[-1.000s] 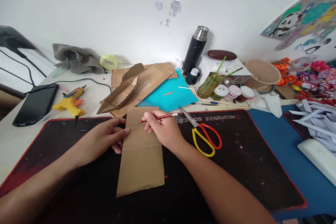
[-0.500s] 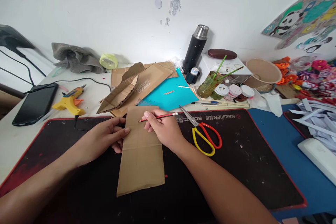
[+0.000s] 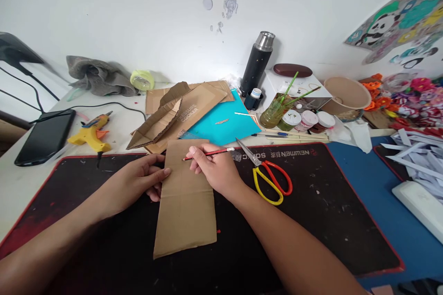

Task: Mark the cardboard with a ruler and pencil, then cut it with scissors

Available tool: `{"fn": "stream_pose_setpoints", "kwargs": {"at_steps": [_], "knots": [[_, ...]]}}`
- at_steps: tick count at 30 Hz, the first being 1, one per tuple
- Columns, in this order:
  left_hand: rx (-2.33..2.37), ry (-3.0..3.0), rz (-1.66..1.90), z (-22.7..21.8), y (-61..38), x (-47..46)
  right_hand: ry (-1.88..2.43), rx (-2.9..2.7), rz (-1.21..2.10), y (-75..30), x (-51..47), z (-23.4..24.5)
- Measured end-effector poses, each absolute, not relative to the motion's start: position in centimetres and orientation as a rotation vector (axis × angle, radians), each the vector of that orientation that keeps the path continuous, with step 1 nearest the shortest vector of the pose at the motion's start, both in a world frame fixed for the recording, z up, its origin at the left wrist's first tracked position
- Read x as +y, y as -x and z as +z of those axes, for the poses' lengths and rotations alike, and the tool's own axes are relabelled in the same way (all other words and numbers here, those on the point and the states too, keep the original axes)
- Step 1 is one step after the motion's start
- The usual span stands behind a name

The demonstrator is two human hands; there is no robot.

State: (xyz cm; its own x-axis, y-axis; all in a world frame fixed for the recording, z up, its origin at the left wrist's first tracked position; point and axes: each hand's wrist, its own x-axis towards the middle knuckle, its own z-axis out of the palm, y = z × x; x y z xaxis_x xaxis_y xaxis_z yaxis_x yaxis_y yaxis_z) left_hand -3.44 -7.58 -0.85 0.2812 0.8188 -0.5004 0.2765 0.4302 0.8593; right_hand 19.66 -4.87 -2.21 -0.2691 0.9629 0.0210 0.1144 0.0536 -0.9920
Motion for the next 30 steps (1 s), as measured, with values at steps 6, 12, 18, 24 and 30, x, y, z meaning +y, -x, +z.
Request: {"fn": "stream_pose_setpoints", "kwargs": {"at_steps": [6, 12, 18, 24, 30], "knots": [[1.285, -1.115, 0.495, -0.77, 3.32, -7.58, 1.14, -1.536, 1.308, -19.62, -4.85, -2.26], [1.276, -1.125, 0.503, -0.89, 3.44, -7.62, 1.141, -1.52, 1.337, -19.66, -4.92, -2.03], [1.28, -1.126, 0.498, -0.89, 3.45, -7.57, 1.135, -1.507, 1.337, -19.59, -4.89, -2.1], [1.275, -1.139, 0.492, -0.94, 3.5, -7.6, 1.086, -1.377, 1.429, -19.73, -4.71, -2.32], [1.274, -1.136, 0.497, -0.81, 3.49, -7.66, 1.131, -1.438, 1.378, -19.69, -4.72, -2.23]]}}
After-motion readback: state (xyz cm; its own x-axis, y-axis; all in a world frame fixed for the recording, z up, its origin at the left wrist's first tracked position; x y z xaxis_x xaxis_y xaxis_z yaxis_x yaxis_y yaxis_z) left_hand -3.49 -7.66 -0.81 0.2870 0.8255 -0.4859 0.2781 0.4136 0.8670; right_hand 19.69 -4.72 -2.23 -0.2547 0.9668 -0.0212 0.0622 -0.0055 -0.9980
